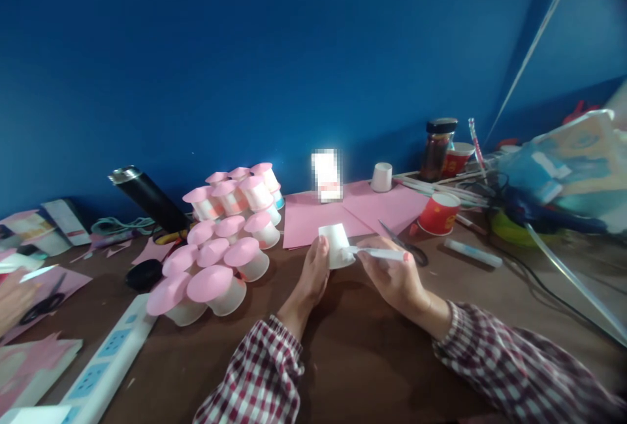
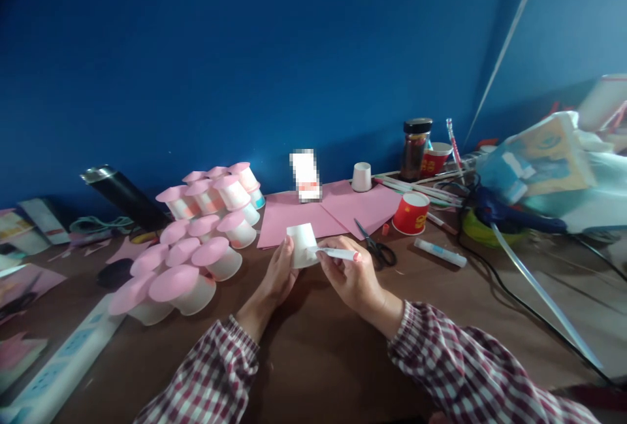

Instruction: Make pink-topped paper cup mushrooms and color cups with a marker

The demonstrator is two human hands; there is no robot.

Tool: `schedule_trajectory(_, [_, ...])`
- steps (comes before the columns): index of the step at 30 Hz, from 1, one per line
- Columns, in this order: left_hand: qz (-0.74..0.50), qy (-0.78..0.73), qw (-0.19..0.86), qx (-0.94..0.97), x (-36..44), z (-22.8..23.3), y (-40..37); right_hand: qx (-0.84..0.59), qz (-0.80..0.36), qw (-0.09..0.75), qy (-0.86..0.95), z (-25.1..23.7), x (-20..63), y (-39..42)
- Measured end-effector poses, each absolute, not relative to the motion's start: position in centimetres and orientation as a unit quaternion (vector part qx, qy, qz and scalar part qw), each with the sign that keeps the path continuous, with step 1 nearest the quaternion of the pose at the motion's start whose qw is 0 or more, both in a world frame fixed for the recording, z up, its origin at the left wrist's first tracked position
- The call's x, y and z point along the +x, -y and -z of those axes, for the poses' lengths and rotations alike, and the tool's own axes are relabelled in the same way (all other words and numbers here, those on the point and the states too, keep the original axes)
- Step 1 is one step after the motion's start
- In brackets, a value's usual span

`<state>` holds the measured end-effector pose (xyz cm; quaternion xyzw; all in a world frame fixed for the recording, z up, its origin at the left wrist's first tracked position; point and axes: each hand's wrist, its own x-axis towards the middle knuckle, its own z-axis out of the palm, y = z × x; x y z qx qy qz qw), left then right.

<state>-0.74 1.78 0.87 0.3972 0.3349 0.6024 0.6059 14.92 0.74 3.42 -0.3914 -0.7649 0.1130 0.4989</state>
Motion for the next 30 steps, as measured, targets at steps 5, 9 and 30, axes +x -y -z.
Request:
schedule_trajectory(5, [-0.601,-0.328,0.621,0.380,-0.8,-0.9,-1.8,-0.394,-0.104,0.501,0.764,-3.4,15.0,-0.8])
schedule_trajectory(9, [-0.598,-0.339,0.628,0.366,-0.9,-0.9,-1.8,-0.392,-0.109,0.504,0.762,-3.6,15.0,-0.8])
schedule_trajectory(30, [-0.588,-0.338,0.660,0.323,-1.2,-0.3,-2.1,-0.408,-0.182,0.539,0.715,-4.4,15.0,-0.6])
